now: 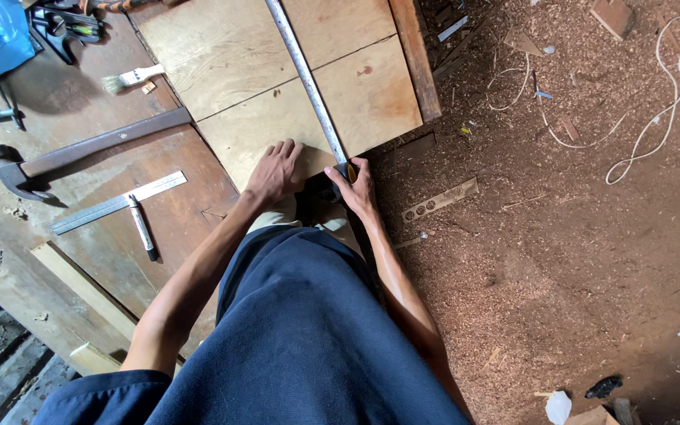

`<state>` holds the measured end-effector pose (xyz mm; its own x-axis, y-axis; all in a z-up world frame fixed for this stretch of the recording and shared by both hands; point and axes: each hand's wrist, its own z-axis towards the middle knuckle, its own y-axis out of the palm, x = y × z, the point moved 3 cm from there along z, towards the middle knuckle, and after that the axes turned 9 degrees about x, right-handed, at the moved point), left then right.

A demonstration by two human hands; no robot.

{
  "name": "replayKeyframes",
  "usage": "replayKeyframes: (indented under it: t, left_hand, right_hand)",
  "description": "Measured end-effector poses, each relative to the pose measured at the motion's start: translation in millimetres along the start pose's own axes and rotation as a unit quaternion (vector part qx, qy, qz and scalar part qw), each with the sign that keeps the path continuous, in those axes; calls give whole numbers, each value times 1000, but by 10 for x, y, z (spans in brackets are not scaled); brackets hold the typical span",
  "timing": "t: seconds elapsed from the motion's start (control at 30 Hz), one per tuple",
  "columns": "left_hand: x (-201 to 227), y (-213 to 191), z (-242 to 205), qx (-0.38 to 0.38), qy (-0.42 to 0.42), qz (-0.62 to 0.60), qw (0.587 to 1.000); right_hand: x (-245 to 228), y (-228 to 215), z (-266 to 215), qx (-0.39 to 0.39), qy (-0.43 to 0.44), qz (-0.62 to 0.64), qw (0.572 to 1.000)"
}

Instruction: The person measures a rectangular plywood sheet using a tape measure and marks it with a marker. They reposition the tape measure multiple times to measure different sections and draw lines on the wood surface.

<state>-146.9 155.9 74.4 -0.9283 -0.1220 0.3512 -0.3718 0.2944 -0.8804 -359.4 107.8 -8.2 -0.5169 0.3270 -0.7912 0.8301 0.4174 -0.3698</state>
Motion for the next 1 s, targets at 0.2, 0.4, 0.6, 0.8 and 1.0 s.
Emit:
replayKeyframes:
  t: [0.2, 0.4, 0.6, 0.8, 1.0]
  left_hand:
    - [-46, 76, -16, -14, 21, 2, 1000]
    - [-81, 148, -69, -42, 11, -3, 999]
    - [-84, 116, -61, 41, -4, -58, 997]
    - [-9, 67, -56, 25, -30, -71, 997]
    - [-63, 79, -234, 32, -25, -103, 994]
  right_hand:
    - [-60, -26, -19, -16, 33, 3, 999]
    - [-74, -28, -6, -20, 15, 11, 1000]
    - [-109, 12, -2, -15, 35, 5, 999]
    - [-138, -1, -48, 1, 43, 11, 999]
    - [95, 138, -61, -1, 47, 12, 999]
